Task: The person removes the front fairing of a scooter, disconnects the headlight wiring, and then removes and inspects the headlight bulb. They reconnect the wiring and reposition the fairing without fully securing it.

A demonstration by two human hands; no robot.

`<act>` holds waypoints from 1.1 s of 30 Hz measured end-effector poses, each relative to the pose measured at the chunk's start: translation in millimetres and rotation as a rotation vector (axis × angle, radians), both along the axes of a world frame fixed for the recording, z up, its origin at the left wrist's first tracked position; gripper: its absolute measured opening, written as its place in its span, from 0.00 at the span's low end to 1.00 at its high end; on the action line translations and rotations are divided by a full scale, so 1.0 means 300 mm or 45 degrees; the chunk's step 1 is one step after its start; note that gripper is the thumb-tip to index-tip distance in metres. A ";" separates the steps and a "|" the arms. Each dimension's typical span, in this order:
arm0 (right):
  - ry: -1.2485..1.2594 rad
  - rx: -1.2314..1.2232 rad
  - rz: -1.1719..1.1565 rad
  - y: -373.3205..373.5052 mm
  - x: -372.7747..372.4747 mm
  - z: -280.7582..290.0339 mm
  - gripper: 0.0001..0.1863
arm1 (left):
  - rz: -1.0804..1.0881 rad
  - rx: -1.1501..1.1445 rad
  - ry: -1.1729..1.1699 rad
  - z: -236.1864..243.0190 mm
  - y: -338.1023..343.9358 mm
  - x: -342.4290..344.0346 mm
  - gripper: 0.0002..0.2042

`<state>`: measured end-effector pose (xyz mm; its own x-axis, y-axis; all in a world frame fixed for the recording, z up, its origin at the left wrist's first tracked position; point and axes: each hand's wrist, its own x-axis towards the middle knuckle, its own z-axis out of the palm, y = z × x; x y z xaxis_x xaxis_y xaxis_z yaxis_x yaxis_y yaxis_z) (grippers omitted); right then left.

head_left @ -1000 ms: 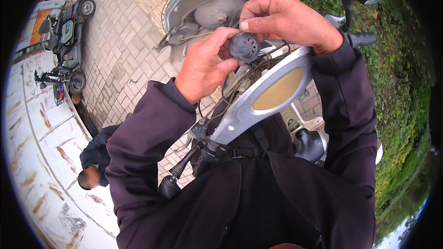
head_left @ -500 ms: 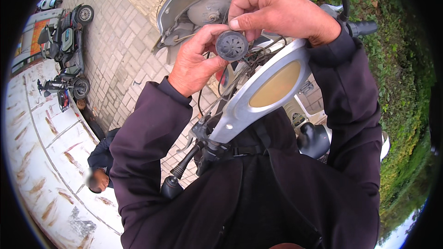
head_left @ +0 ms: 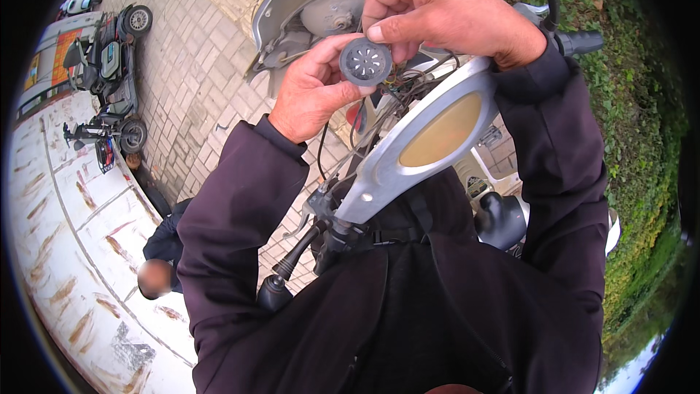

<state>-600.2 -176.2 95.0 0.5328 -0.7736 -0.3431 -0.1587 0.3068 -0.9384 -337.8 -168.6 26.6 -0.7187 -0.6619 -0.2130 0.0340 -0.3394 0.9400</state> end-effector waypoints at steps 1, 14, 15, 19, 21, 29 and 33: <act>0.011 0.003 -0.007 0.000 -0.001 0.002 0.06 | -0.003 0.002 -0.001 0.000 -0.001 0.001 0.30; 0.116 -0.149 -0.001 0.004 -0.005 0.009 0.09 | 0.019 0.065 0.026 0.016 0.004 -0.012 0.24; 0.098 -0.204 0.015 0.004 -0.004 0.003 0.10 | 0.015 0.045 0.023 0.018 0.004 -0.014 0.23; 0.183 -0.273 -0.042 0.012 0.009 -0.008 0.14 | 0.045 -0.003 0.024 0.025 0.006 -0.024 0.22; 0.241 -0.279 -0.002 0.024 0.009 0.005 0.16 | 0.074 -0.036 -0.047 0.033 0.006 -0.027 0.21; 0.268 -0.317 0.086 0.017 0.012 0.034 0.20 | 0.108 -0.269 -0.194 0.070 0.005 -0.044 0.18; 0.266 -0.301 0.128 0.009 0.001 0.022 0.21 | 0.057 -0.186 -0.247 0.072 0.001 -0.034 0.17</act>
<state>-599.9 -173.3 101.7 0.5474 -0.7919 -0.2706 -0.3741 0.0577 -0.9256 -348.1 -168.4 48.1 -0.6432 -0.7258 -0.2439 -0.1401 -0.2015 0.9694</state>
